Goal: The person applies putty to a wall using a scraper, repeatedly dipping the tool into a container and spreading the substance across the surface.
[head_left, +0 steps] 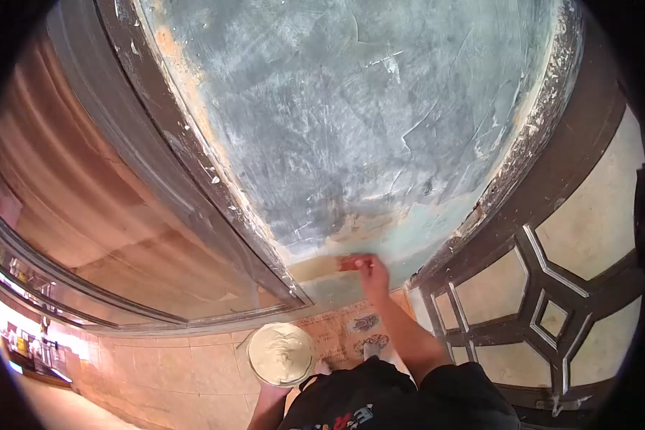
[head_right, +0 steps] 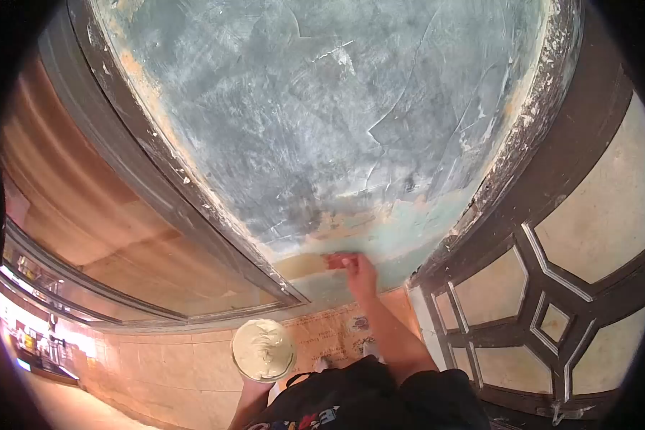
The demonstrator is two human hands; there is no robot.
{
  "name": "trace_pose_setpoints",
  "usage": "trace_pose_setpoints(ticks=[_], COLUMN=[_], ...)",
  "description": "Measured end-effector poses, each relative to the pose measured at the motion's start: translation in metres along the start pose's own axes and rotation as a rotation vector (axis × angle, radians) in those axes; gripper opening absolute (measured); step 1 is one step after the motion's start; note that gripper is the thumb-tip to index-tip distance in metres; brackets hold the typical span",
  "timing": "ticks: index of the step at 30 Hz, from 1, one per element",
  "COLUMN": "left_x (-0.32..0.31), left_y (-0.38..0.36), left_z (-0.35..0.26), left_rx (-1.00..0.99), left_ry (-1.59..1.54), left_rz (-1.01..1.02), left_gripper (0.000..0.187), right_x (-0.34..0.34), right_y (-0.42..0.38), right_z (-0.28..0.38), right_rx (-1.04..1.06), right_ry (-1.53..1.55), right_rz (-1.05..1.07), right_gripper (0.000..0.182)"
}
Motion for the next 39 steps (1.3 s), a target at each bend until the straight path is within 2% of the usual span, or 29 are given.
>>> trace_pose_setpoints(ticks=[2,3,4,5,6,8,9,10,11,12,13,15,17,19,21,23,24,25,27,28,30,31,33,34,36,37,39], left_x=[-0.016,-0.015,-0.004,0.003,0.002,-0.012,-0.014,-0.017,-0.019,-0.015,-0.015,-0.028,-0.026,-0.023,-0.019,-0.022,-0.031,-0.020,-0.033,-0.037,-0.057,-0.061,-0.066,-0.071,-0.086,-0.092,-0.097], left_y=[0.002,0.002,0.004,0.006,0.007,0.006,0.007,0.010,0.012,0.015,0.017,0.019,0.019,0.019,0.018,0.023,0.024,0.026,0.033,0.036,0.040,0.041,0.044,0.045,0.045,0.045,0.048], left_z=[-0.031,-0.026,-0.008,0.008,0.002,-0.027,-0.026,-0.021,-0.015,-0.002,-0.003,-0.008,-0.011,-0.015,-0.014,0.013,0.002,0.010,0.006,0.002,-0.012,-0.014,-0.017,-0.022,-0.042,-0.047,-0.045], left_rx=[-0.133,-0.136,-0.031,0.072,0.069,-0.098,-0.098,-0.067,-0.035,0.047,0.046,-0.001,0.002,0.007,0.016,0.385,0.399,0.376,0.437,0.433,0.421,0.419,0.383,0.381,0.335,0.312,0.304], left_ry=[0.235,0.233,-0.028,-0.290,-0.293,0.203,0.202,0.034,-0.133,-0.165,-0.165,0.041,0.104,0.220,0.271,-0.941,-1.095,-0.808,-1.042,-1.043,-1.213,-1.215,-1.122,-1.126,-1.022,-0.970,-0.989], left_rz=[0.041,0.038,0.011,-0.013,-0.013,0.014,0.014,0.069,0.126,0.095,0.098,0.175,0.146,0.080,0.031,0.113,0.152,0.019,0.102,0.096,0.249,0.248,0.230,0.230,0.277,0.298,0.276], left_gripper=[0.083,0.083,0.086,0.088,0.088,0.085,0.085,0.079,0.074,0.064,0.064,0.063,0.061,0.060,0.061,0.065,0.065,0.063,0.062,0.062,0.061,0.061,0.060,0.060,0.053,0.050,0.052], right_x=[0.024,0.037,0.042,0.040,0.037,0.011,-0.008,-0.014,-0.020,-0.026,-0.027,-0.003,0.034,0.062,0.086,0.090,0.084,0.082,0.069,0.068,0.065,0.070,0.076,0.084,0.077,0.078,0.081], right_y=[-0.009,-0.018,-0.031,-0.052,-0.068,-0.083,-0.085,-0.082,-0.060,-0.041,-0.026,0.005,0.024,0.011,-0.014,-0.023,-0.027,-0.027,-0.011,-0.004,0.024,0.034,0.053,0.064,0.072,0.077,0.080], right_z=[-0.009,-0.018,-0.021,-0.034,-0.047,-0.047,-0.033,-0.023,0.018,0.047,0.051,0.060,0.050,0.015,-0.007,-0.003,-0.001,0.002,0.027,0.035,0.093,0.116,0.185,0.210,0.258,0.268,0.309], right_rx=[-0.054,-0.102,-0.098,-0.166,-0.234,-0.209,-0.189,-0.189,-0.086,0.018,0.018,0.043,0.078,-0.114,-0.360,-0.389,-0.421,-0.423,-0.301,-0.301,-0.038,-0.037,0.146,0.148,0.290,0.295,0.673], right_ry=[0.035,0.067,0.069,-0.039,-0.147,-0.050,0.050,0.050,-0.023,-0.096,-0.098,0.126,-0.116,0.134,0.212,0.261,0.310,0.314,0.502,0.506,0.556,0.555,0.237,0.235,-0.051,-0.053,-0.224], right_rz=[-0.072,-0.139,-0.136,-0.056,0.023,0.106,0.188,0.189,0.282,0.373,0.371,0.070,0.038,-0.063,-0.083,-0.005,0.060,0.071,0.120,0.127,0.226,0.229,0.392,0.396,0.688,0.693,0.655], right_gripper=[0.031,0.030,0.030,0.029,0.028,0.027,0.027,0.027,0.026,0.024,0.024,0.024,0.024,0.027,0.027,0.027,0.028,0.028,0.028,0.028,0.025,0.025,0.020,0.020,0.022,0.022,0.023])
Point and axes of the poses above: each hand's wrist, its own y-axis towards the middle knuckle, its own x-axis out of the back of the hand, z = x × y, the point moved 9 cm from there along y, towards the middle knuckle, and after that the axes turned 11 degrees about x, right-handed, at the moved point
